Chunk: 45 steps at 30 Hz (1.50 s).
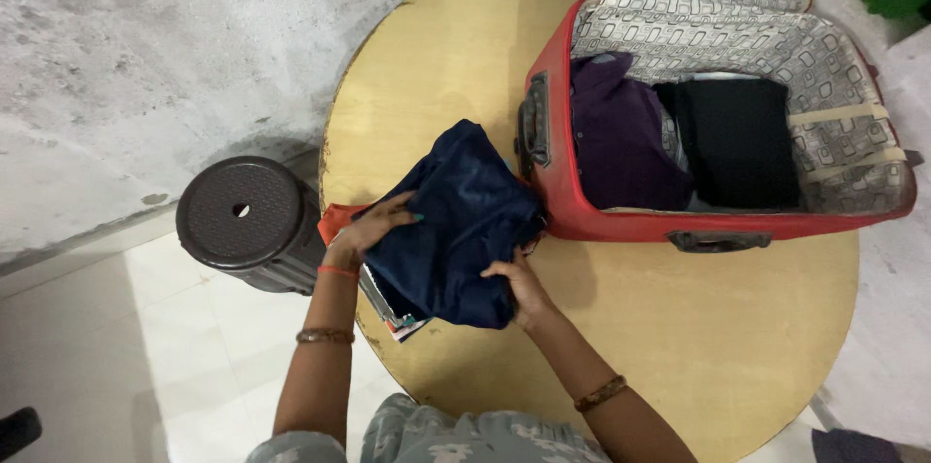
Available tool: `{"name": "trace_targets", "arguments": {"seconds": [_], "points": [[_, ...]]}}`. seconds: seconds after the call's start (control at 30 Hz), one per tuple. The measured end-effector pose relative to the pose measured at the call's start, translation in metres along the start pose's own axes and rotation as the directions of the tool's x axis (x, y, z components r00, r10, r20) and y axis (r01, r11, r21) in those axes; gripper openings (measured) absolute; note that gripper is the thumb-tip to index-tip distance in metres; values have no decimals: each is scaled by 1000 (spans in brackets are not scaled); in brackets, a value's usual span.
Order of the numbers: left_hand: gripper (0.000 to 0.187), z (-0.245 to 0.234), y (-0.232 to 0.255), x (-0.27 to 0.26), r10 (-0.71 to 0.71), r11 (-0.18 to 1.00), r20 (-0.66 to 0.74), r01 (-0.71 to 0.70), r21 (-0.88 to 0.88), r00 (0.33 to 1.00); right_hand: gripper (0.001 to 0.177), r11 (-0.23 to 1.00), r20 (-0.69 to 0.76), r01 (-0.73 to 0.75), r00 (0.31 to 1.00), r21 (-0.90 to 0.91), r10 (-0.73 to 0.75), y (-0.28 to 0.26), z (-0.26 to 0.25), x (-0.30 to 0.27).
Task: The person folds various garments, including shirts and pants, and places them neatly into an open suitcase on a round table. The person handles each item individually, folding it before arranging it inside the suitcase.
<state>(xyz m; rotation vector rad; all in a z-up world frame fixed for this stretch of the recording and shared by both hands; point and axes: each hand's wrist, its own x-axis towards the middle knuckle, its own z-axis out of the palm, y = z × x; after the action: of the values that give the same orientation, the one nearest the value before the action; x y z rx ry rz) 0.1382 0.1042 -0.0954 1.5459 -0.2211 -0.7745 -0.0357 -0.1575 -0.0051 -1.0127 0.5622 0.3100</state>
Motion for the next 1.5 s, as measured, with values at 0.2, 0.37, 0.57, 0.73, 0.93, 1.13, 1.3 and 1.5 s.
{"name": "trace_targets", "arguments": {"seconds": [0.2, 0.37, 0.57, 0.73, 0.93, 1.13, 1.3, 1.5], "points": [[64, 34, -15, -17, 162, 857, 55, -113, -502, 985, 78, 994, 77, 66, 995, -86, -60, -19, -18, -3], [65, 56, 16, -31, 289, 872, -10, -267, -411, 957, 75, 989, 35, 75, 997, -125, -71, -37, -28, -14], [67, 87, 81, -63, 369, 811, -8, -326, -486, 929, 78, 970, 119, 237, 966, -57, -229, -75, -20, -61], [67, 123, 142, -78, 469, 797, 34, -407, -446, 882, 77, 940, 134, 340, 933, -37, -333, -103, -22, -100], [66, 167, 172, -74, 491, 823, 79, -432, -369, 868, 75, 925, 67, 380, 923, 8, -380, -122, -53, -128], [66, 217, 169, -48, 496, 835, 104, -441, -329, 862, 75, 912, 14, 407, 913, -42, -407, -136, -105, -146], [67, 268, 174, -34, 496, 824, 131, -418, -384, 858, 74, 904, 82, 424, 900, 63, -428, -152, -153, -157], [66, 339, 189, -11, 432, 820, 147, -320, -474, 890, 72, 909, 36, 402, 913, 108, -407, -173, -221, -173]]}}
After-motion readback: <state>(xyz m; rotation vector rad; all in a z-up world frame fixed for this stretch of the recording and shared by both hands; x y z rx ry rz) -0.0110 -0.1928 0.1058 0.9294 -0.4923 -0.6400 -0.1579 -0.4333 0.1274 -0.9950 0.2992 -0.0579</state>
